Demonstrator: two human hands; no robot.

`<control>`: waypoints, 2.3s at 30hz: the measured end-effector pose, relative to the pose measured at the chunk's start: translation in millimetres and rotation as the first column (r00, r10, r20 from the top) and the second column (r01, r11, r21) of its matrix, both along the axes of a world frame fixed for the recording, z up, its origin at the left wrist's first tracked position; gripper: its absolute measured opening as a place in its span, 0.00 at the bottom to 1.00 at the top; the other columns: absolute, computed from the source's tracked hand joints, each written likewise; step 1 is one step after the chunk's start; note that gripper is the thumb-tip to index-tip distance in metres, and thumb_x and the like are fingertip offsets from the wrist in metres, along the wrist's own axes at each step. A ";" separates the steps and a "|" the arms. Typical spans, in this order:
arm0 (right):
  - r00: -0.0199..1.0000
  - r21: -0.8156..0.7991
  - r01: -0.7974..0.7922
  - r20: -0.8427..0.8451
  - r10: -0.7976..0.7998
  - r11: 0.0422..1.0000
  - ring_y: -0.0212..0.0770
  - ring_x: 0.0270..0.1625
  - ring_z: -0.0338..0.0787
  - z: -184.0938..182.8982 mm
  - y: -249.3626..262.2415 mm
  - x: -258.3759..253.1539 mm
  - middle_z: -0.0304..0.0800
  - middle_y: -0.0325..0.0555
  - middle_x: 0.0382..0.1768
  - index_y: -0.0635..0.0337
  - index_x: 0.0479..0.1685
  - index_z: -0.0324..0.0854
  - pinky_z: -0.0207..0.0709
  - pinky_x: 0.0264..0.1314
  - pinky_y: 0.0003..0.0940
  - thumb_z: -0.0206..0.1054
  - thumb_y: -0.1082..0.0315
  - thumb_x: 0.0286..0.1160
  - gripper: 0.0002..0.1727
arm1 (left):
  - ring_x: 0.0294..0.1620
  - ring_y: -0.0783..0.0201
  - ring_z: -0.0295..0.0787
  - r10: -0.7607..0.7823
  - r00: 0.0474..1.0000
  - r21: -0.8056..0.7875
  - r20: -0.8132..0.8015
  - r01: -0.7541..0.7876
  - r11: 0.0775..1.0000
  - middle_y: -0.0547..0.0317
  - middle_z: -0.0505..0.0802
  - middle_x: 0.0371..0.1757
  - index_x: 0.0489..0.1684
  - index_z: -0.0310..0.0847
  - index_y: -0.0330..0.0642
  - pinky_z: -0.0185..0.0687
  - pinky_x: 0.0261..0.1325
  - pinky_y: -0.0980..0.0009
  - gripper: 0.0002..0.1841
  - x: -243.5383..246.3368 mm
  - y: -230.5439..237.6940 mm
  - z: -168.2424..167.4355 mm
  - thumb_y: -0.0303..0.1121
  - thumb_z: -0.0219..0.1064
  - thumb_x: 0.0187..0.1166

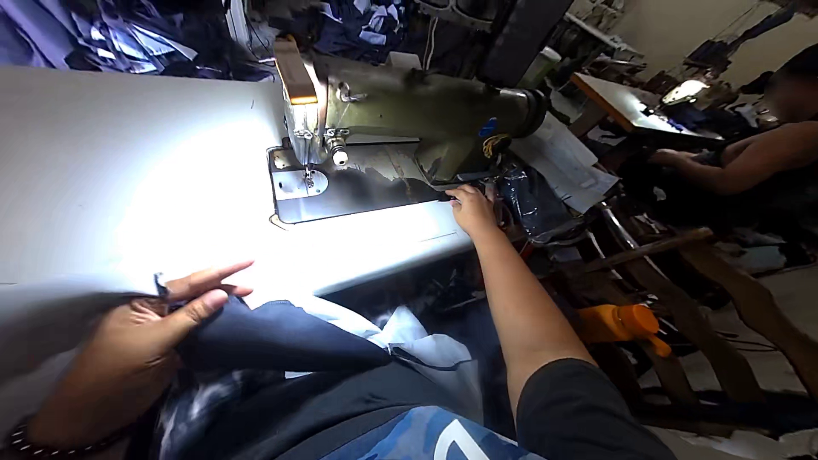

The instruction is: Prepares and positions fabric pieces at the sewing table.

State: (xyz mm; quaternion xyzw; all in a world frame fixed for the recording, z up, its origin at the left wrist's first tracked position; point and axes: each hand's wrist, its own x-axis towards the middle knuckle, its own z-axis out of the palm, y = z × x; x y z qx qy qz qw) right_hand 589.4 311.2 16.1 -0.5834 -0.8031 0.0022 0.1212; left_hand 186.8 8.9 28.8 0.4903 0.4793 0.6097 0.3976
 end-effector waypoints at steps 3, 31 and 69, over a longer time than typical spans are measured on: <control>0.997 0.114 -0.073 0.011 0.072 0.991 0.63 0.74 0.83 -12.2 3.6 -3.8 0.89 0.59 0.64 0.59 0.61 0.89 0.57 0.83 0.73 0.62 0.68 0.86 0.15 | 0.56 0.63 0.96 -0.039 0.972 -0.180 0.230 0.082 0.980 0.52 0.97 0.57 0.64 0.88 0.35 0.90 0.61 0.71 0.18 14.1 -0.4 -22.5 0.25 0.69 0.74; 0.340 0.375 -0.840 -0.201 0.919 0.393 0.48 0.42 0.90 29.2 -193.7 -180.6 0.91 0.49 0.35 0.59 0.40 0.90 0.79 0.44 0.43 0.67 0.63 0.81 0.10 | 0.38 0.62 0.93 -0.171 0.764 -0.277 0.622 0.420 0.864 0.52 0.91 0.56 0.82 0.67 0.44 0.93 0.39 0.62 0.28 44.4 -18.1 23.9 0.41 0.28 0.95; 0.805 -0.880 -0.358 -0.121 0.581 0.313 0.68 0.81 0.75 -110.9 -164.3 -159.9 0.79 0.70 0.75 0.59 0.87 0.68 0.60 0.82 0.73 0.54 0.37 0.87 0.40 | 0.75 0.50 0.82 0.780 0.446 -0.199 -0.439 -0.895 0.400 0.37 0.78 0.80 0.96 0.42 0.46 0.81 0.74 0.51 0.43 -165.4 -12.6 14.5 0.22 0.64 0.79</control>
